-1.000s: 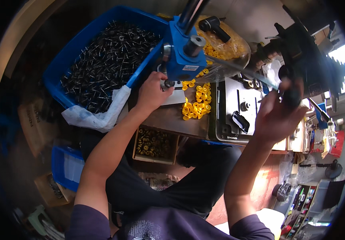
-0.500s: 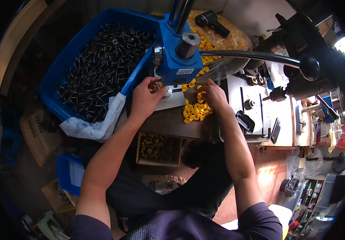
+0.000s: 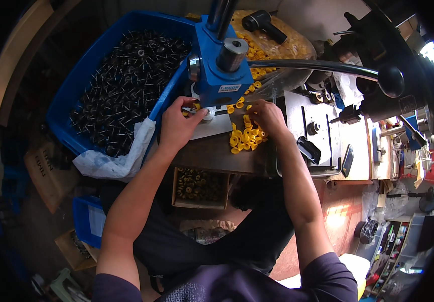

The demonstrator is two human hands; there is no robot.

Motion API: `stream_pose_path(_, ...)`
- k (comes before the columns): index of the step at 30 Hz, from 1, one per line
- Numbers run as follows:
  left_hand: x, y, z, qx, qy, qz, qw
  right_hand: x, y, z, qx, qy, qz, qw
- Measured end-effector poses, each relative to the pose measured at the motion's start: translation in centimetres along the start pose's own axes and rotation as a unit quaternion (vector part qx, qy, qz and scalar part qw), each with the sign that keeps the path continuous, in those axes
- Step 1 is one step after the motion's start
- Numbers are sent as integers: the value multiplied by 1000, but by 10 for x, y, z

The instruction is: The person assembles small mechanical parts by hand, pressing metal pins and plastic caps together using a manual arbor press to create finished parts.

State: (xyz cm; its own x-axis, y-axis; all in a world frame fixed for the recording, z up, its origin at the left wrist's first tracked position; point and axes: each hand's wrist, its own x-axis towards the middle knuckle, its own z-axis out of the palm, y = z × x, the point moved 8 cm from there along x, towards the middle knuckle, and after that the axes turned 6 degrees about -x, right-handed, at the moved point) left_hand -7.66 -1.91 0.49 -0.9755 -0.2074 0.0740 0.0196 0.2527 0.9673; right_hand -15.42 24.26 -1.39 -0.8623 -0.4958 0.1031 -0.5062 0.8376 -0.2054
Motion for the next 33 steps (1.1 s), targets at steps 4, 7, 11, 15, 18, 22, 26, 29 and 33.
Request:
stream_pose_path(4, -1, 1, -1, 2, -5, -7, 1000, 2, -13, -5, 17, -4, -10, 1000)
stream_pose_path(7, -2, -2, -2, 8, -8, -9, 1000, 3, -18, -3, 79, 6, -19, 997)
stream_pose_path(11, -1, -7, -3, 11, -7, 3, 1000, 5, -22, 3, 114, -36, -6, 993)
stream_pose_path(15, -2, -3, -5, 6, -4, -4, 1000, 4, -28, -7, 112, -25, 34, 993)
stream_pose_path(18, -2, -5, -7, 2, 1, -21, 1000, 5, -44, -21, 162, 20, 41, 986)
stream_pose_path(22, 2, -6, -6, -4, -1, -18, 1000, 10, -82, -22, 272, 124, 20, 954)
stream_pose_path(26, 5, -9, 0, -33, 3, -13, 999, 15, -103, -5, 165, 150, -32, 974)
stream_pose_path(29, 5, -8, -4, -45, 13, -6, 999, 2, -119, -10, 144, 184, -105, 967)
stream_pose_path(33, 8, -14, -2, -55, -9, 17, 998, -8, -127, -33, 169, 209, -127, 955)
